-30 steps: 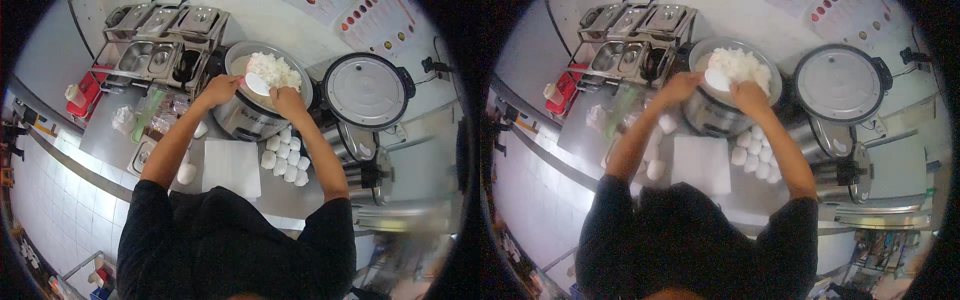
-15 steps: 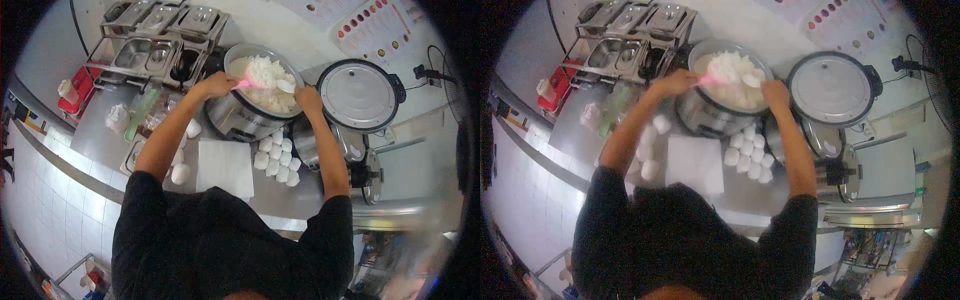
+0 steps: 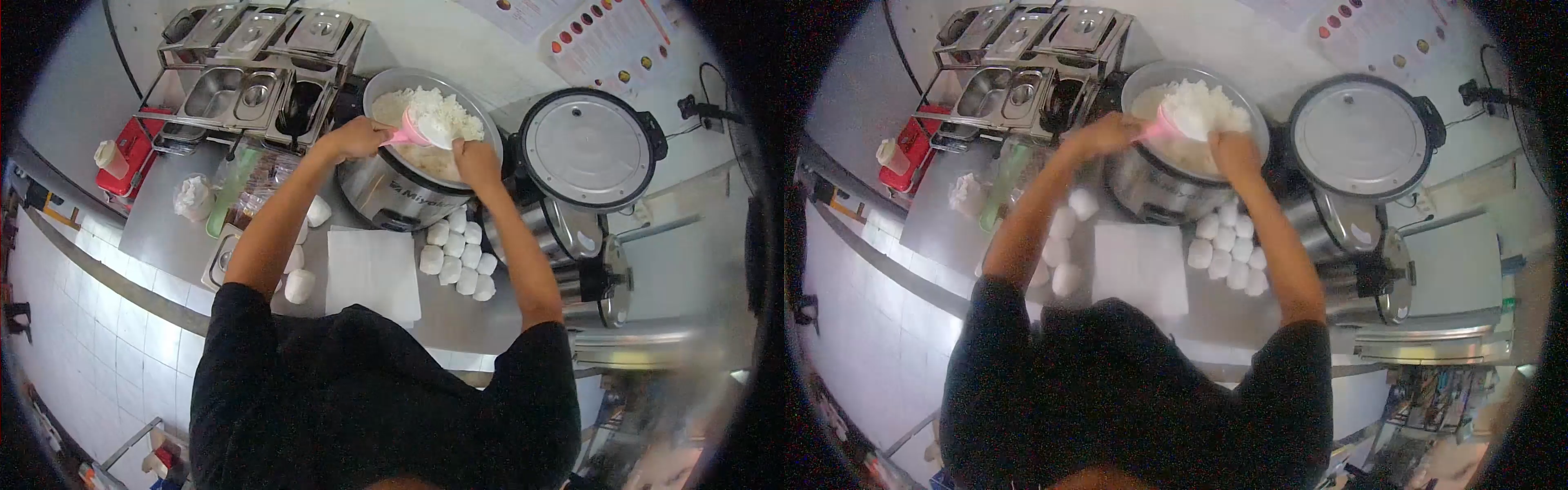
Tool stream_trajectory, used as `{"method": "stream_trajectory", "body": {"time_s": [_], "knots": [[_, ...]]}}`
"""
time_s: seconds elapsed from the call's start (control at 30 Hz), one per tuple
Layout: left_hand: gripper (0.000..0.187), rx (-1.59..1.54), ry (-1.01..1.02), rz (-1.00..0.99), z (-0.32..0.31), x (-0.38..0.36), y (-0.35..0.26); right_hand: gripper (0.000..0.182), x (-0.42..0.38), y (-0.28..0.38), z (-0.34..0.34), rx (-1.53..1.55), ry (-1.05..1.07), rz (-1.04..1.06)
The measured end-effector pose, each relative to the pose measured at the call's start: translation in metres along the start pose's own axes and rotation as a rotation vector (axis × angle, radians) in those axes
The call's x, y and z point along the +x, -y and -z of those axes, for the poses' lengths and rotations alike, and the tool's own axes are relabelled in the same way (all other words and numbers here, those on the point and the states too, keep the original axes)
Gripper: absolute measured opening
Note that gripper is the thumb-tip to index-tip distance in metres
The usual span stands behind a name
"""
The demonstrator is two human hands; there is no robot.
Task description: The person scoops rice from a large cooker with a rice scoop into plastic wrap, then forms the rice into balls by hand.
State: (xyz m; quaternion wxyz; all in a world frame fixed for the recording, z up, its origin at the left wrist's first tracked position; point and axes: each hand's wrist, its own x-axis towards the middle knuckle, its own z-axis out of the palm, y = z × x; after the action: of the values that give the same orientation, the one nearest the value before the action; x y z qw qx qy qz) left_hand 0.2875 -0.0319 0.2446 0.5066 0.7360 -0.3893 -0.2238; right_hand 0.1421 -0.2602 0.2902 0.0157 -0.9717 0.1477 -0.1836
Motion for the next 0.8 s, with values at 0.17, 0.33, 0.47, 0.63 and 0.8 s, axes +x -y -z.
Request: {"method": "stream_trajectory", "body": {"time_s": [0.17,0.33,0.47,0.63,0.8], "knots": [[0.042,0.001,0.122,0.227,0.008,-0.008,-0.026,0.046,0.007,-0.066,0.012,-0.23,0.074,0.094],[0.032,0.567,-0.001,-0.112,-0.007,0.002,-0.018,0.042,-0.009,0.014,0.063,-0.016,0.156,0.127],[0.036,0.531,0.001,-0.03,-0.012,0.01,-0.018,0.05,0.013,0.024,0.023,-0.051,0.066,0.069],[0.038,0.582,0.086,0.004,-0.002,0.004,-0.035,0.053,0.048,-0.05,-0.017,-0.128,0.082,0.182],[0.04,0.507,-0.032,-0.219,-0.012,0.013,0.013,0.053,0.03,-0.013,0.03,0.031,0.082,-0.001]]}}
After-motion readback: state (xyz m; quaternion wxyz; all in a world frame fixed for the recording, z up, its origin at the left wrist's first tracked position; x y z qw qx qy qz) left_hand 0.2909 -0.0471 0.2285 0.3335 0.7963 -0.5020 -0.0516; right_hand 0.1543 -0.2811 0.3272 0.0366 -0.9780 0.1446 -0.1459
